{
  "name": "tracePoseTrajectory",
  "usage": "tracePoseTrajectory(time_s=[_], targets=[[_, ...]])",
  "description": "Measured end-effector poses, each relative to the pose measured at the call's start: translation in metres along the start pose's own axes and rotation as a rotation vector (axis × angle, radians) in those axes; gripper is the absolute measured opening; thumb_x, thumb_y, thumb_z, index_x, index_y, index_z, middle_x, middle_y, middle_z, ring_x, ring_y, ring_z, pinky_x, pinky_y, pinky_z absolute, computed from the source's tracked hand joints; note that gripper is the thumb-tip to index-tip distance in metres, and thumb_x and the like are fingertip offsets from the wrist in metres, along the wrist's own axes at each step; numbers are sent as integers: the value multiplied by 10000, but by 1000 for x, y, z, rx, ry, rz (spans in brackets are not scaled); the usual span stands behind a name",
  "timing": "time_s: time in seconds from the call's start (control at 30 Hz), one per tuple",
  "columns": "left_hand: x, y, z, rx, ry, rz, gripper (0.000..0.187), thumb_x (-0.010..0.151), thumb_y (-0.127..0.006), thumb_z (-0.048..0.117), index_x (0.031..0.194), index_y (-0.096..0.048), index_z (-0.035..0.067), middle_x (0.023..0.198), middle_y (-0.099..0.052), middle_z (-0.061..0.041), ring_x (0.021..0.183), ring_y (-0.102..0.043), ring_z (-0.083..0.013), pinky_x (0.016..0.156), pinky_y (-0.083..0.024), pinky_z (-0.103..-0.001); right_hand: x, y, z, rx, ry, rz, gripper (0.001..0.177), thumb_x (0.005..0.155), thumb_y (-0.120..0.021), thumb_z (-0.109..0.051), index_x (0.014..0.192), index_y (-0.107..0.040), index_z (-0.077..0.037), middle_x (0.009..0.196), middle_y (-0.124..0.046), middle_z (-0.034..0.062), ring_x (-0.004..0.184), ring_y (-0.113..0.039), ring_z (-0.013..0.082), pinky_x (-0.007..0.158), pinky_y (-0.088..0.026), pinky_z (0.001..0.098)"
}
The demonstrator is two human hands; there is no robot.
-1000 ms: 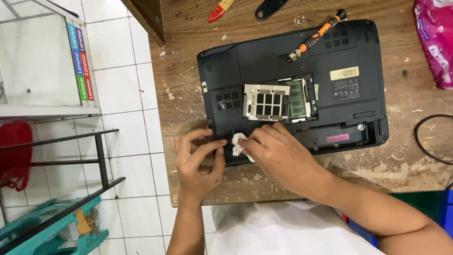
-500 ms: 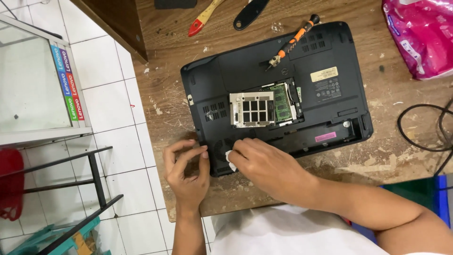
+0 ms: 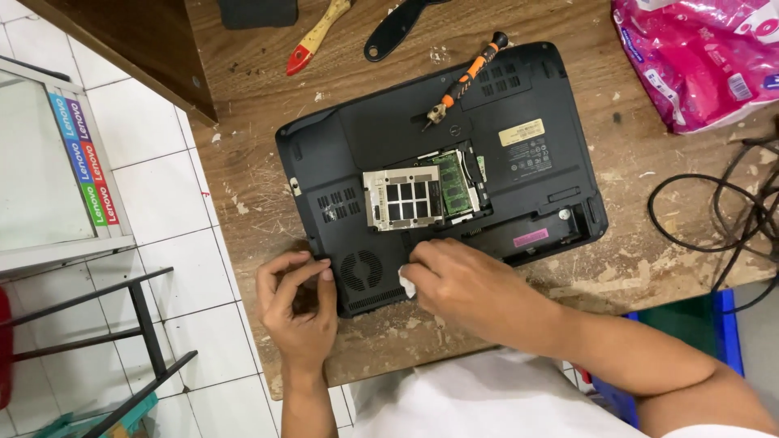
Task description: The person uses a tissue to wipe down a small internal laptop cover and the area around the RAM slots before placing the cover back.
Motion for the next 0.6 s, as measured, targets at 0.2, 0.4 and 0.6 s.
tracePoseTrajectory(time_s=[0.2, 0.4, 0.6], targets=[[4, -7, 6, 52, -57, 3, 76, 980, -767, -26, 1040, -793, 14, 1148, -648, -167, 1115, -651, -304, 976, -596, -397, -28, 26, 40, -20, -95, -22, 172, 1006, -646, -55, 1176, -652, -83, 1067, -631, 90, 900, -659, 294, 873, -552, 445], [6, -13, 9, 30, -68, 5, 91, 983, -759, -51, 1044, -789, 11, 1133, -639, -163, 1083, -660, -296, 992, -615, -406, -28, 40, 34, -14, -53, 82, 168, 1057, -673, -152, 1223, -690, -135, 1091, -623, 64, 877, -625, 288, 860, -545, 430], [5, -13, 6, 55, -60, 23, 64, 994, -754, -22, 1032, -791, 13, 1113, -654, -163, 1066, -674, -293, 962, -606, -400, -31, 16, 26, -150, 2, 10, 500, 833, -715, 135, 1266, -700, -114, 1107, -662, 84, 962, -660, 277, 869, -578, 389]])
Point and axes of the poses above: each hand's wrist, its own x-axis towards the middle knuckle, its own y-axis out of the back of the hand, z = x × y, the point moved 8 cm from there along x, towards the middle knuckle
